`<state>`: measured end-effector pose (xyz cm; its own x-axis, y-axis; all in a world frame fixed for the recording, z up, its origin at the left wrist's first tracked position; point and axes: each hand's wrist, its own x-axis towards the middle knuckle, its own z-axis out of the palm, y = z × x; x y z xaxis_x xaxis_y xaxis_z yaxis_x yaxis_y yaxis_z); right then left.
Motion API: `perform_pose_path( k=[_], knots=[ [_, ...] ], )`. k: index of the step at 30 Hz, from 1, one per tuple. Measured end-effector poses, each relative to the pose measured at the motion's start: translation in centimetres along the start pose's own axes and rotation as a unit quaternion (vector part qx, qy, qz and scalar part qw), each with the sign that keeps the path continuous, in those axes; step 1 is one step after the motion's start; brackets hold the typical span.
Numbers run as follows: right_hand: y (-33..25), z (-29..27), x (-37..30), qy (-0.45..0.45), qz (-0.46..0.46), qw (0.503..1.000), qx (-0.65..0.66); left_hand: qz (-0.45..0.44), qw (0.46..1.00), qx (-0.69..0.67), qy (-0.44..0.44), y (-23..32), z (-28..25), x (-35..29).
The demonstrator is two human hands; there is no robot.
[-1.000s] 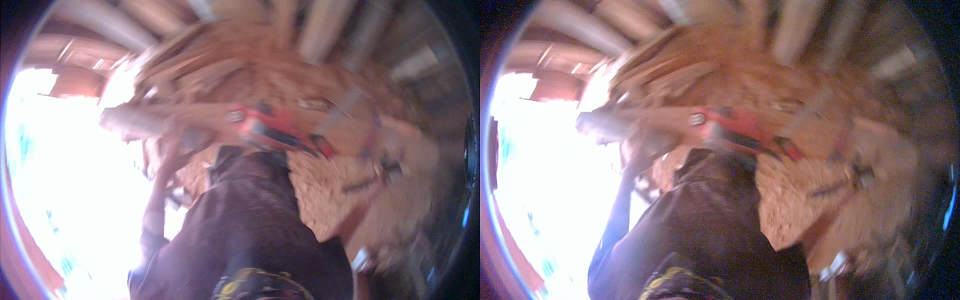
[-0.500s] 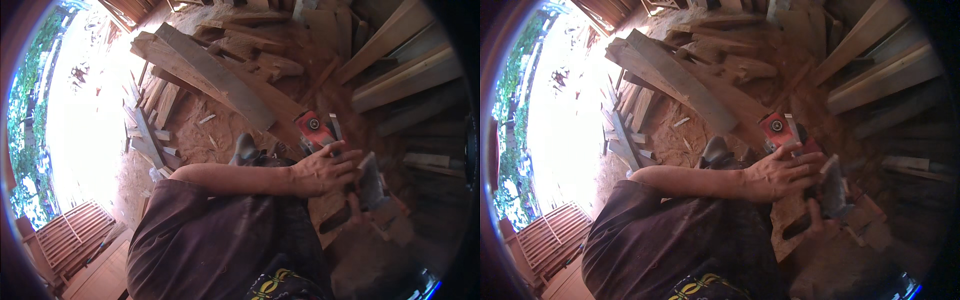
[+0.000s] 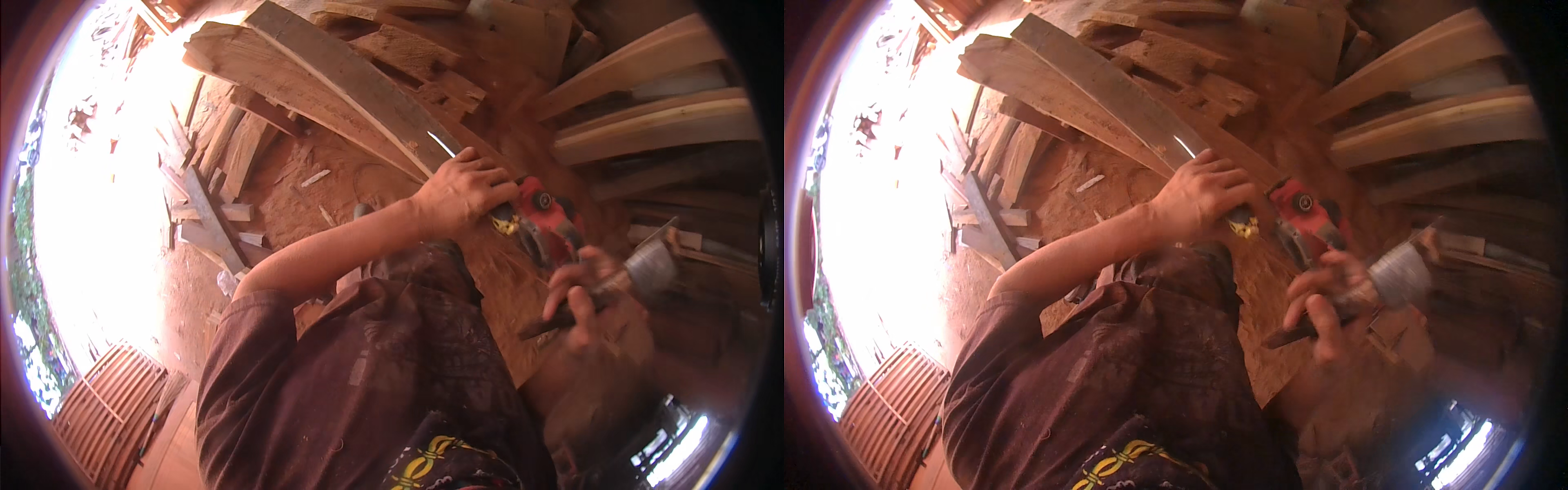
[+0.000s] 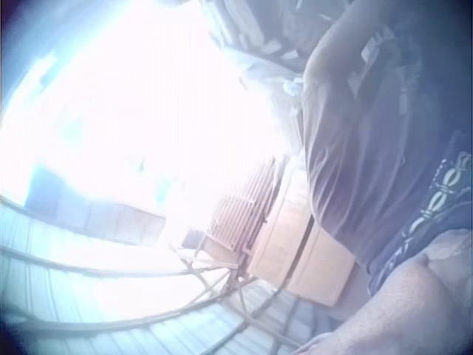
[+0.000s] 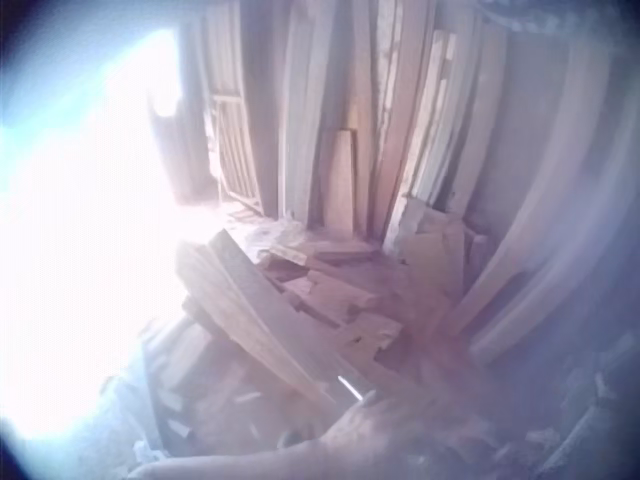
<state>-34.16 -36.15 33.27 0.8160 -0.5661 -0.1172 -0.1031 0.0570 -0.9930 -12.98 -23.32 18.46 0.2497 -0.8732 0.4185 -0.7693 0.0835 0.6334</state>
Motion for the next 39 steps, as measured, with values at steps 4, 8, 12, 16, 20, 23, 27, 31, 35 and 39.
perform_pose_path(
  k=[4, 8, 12, 16, 20, 23, 27, 31, 35, 39],
  knots=[
    [3.1, 1.4, -2.9, 0.127, 0.154, 0.979, -0.053, 0.013, 0.998, -0.035, 0.045, -2.1, -0.1, -0.2],
    [4.3, 3.7, -3.7, 0.205, 0.123, 0.969, -0.056, 0.009, 0.992, -0.071, 0.104, -1.9, -0.4, -0.2],
    [3.3, 3.8, -3.9, 0.255, 0.070, 0.961, -0.083, 0.016, 0.994, -0.068, 0.088, -2.0, -0.1, 0.1],
    [3.3, 4.2, -3.9, 0.274, 0.016, 0.958, -0.076, 0.033, 0.994, -0.087, 0.063, -2.7, 0.3, 0.7],
    [3.4, 4.4, -3.5, 0.271, -0.004, 0.959, -0.084, 0.037, 0.990, -0.109, 0.078, -2.9, 0.3, 0.9],
    [2.6, 5.1, -3.0, 0.290, 0.010, 0.953, -0.090, 0.034, 0.989, -0.120, 0.086, -2.8, 0.0, 1.2],
    [2.4, 4.6, -2.9, 0.289, 0.000, 0.950, -0.117, 0.021, 0.984, -0.134, 0.115, -2.8, -0.2, 1.7],
    [-0.3, 5.3, -0.7, 0.372, -0.099, 0.895, -0.228, 0.008, 0.976, -0.152, 0.156, -3.2, -0.5, 1.9],
    [-2.5, 5.4, 1.2, 0.384, -0.315, 0.848, -0.185, -0.009, 0.973, -0.157, 0.169, -3.7, -0.3, 2.0],
    [4.9, 6.5, 2.9, 0.238, -0.300, 0.700, -0.603, -0.011, 0.976, -0.122, 0.182, -3.5, -0.1, 2.9]
  ],
)
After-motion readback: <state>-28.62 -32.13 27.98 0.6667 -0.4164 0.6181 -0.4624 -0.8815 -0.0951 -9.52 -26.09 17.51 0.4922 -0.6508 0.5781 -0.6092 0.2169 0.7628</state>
